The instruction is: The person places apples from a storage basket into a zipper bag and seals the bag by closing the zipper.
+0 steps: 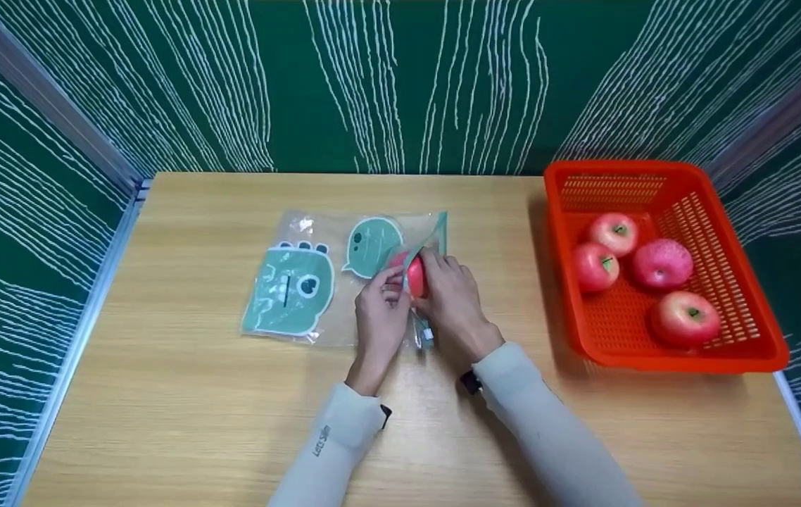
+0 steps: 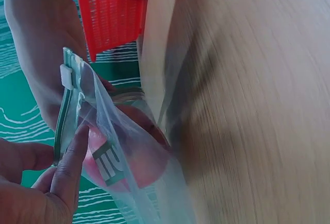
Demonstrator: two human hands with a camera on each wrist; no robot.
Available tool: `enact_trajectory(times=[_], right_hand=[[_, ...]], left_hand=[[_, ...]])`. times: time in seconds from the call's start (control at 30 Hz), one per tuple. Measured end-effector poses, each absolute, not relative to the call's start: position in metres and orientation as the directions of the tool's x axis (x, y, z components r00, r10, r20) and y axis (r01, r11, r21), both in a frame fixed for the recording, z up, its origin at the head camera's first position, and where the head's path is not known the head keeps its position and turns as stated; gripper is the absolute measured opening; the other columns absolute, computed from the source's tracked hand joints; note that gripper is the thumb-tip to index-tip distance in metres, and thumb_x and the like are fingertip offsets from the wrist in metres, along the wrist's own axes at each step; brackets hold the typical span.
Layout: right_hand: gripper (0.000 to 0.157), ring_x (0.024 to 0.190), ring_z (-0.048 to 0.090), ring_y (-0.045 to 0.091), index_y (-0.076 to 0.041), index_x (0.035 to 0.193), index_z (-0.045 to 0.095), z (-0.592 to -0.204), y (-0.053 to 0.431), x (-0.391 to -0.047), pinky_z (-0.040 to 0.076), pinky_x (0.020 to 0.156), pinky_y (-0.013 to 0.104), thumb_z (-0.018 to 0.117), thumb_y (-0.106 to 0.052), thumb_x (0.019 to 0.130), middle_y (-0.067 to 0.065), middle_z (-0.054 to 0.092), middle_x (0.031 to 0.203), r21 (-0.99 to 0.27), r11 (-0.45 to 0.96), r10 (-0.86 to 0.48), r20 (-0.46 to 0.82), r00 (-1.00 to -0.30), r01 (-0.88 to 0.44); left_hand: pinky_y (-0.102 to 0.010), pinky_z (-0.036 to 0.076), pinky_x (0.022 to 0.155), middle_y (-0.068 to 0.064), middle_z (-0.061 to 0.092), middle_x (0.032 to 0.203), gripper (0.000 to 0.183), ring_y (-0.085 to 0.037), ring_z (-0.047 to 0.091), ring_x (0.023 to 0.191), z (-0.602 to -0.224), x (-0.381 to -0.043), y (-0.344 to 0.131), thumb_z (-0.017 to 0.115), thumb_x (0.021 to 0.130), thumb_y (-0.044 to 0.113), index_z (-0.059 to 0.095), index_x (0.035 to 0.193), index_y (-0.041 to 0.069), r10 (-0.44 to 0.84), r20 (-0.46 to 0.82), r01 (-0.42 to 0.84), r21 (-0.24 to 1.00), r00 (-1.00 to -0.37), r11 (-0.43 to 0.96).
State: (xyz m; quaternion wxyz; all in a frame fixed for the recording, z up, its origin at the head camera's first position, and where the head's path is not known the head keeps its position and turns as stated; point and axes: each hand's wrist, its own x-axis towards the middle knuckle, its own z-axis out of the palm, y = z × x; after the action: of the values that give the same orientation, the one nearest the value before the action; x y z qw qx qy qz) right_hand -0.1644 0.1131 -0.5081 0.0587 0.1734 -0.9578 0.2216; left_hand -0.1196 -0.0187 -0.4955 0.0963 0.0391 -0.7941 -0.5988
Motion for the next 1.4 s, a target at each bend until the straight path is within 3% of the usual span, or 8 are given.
enact_trajectory(times=[0.2, 0.37, 0.8, 0.93, 1.13, 1.27, 1.4], right_hand=[[0.072, 0.11, 0.062, 0.038, 0.0, 0.138, 0.052, -0.512, 0.11, -0.17, 0.054, 0.094, 0.053, 0.092, -0.027, 0.085, 0.02, 0.069, 0.128, -0.412, 0.848, -0.301, 0.145, -0.942, -0.334], [0.068, 0.116, 0.06, 0.038, 0.001, 0.138, 0.054, -0.513, 0.106, -0.173, 0.054, 0.1, 0.053, 0.091, -0.018, 0.085, 0.02, 0.066, 0.131, -0.416, 0.852, -0.29, 0.128, -0.948, -0.317], [0.075, 0.121, 0.059, 0.039, -0.001, 0.144, 0.053, -0.517, 0.105, -0.177, 0.053, 0.104, 0.052, 0.091, -0.025, 0.084, 0.021, 0.061, 0.141, -0.419, 0.883, -0.178, 0.118, -0.977, -0.212], [0.069, 0.119, 0.061, 0.041, 0.001, 0.14, 0.056, -0.52, 0.102, -0.181, 0.055, 0.101, 0.053, 0.09, -0.023, 0.085, 0.021, 0.065, 0.135, -0.384, 0.896, -0.182, 0.141, -0.973, -0.223], [0.068, 0.121, 0.061, 0.038, -0.002, 0.149, 0.053, -0.518, 0.096, -0.185, 0.055, 0.101, 0.051, 0.083, -0.014, 0.089, 0.018, 0.068, 0.133, -0.366, 0.901, -0.208, 0.105, -0.973, -0.232], [0.057, 0.117, 0.062, 0.037, -0.003, 0.144, 0.057, -0.516, 0.095, -0.185, 0.057, 0.098, 0.05, 0.08, -0.011, 0.092, 0.017, 0.07, 0.127, -0.358, 0.897, -0.24, 0.099, -0.966, -0.259], [0.06, 0.113, 0.064, 0.038, 0.0, 0.142, 0.058, -0.514, 0.097, -0.183, 0.058, 0.095, 0.05, 0.084, -0.013, 0.089, 0.019, 0.071, 0.124, -0.357, 0.887, -0.265, 0.122, -0.957, -0.291]], left_hand=[[-0.034, 0.065, 0.083, -0.018, 0.073, 0.109, 0.034, -0.026, 0.073, 0.088, -0.495, -0.118, -0.017, 0.069, 0.094, -0.009, 0.069, 0.128, -0.005, -0.178, 0.12, 0.068, 0.96, -0.977, 0.271], [-0.033, 0.065, 0.079, -0.019, 0.073, 0.105, 0.034, -0.026, 0.073, 0.085, -0.495, -0.118, -0.016, 0.068, 0.093, -0.011, 0.069, 0.126, -0.006, -0.183, 0.14, 0.089, 0.96, -0.973, 0.264], [-0.034, 0.064, 0.08, -0.018, 0.072, 0.103, 0.032, -0.026, 0.072, 0.086, -0.492, -0.121, -0.016, 0.068, 0.092, -0.012, 0.07, 0.124, -0.007, -0.186, 0.139, 0.095, 0.969, -0.973, 0.229], [-0.034, 0.064, 0.078, -0.019, 0.072, 0.102, 0.032, -0.026, 0.072, 0.085, -0.492, -0.121, -0.015, 0.067, 0.091, -0.013, 0.07, 0.123, -0.008, -0.182, 0.144, 0.102, 0.969, -0.973, 0.225], [-0.032, 0.064, 0.076, -0.018, 0.072, 0.101, 0.032, -0.025, 0.072, 0.083, -0.494, -0.122, -0.016, 0.067, 0.091, -0.012, 0.07, 0.122, -0.007, -0.182, 0.155, 0.108, 0.964, -0.971, 0.242], [-0.032, 0.064, 0.077, -0.017, 0.073, 0.101, 0.031, -0.025, 0.073, 0.083, -0.495, -0.122, -0.017, 0.068, 0.092, -0.011, 0.07, 0.123, -0.007, -0.187, 0.148, 0.1, 0.964, -0.971, 0.248], [-0.034, 0.065, 0.075, -0.018, 0.074, 0.1, 0.031, -0.026, 0.074, 0.081, -0.497, -0.122, -0.018, 0.068, 0.091, -0.012, 0.07, 0.122, -0.007, -0.193, 0.15, 0.099, 0.963, -0.97, 0.25]])
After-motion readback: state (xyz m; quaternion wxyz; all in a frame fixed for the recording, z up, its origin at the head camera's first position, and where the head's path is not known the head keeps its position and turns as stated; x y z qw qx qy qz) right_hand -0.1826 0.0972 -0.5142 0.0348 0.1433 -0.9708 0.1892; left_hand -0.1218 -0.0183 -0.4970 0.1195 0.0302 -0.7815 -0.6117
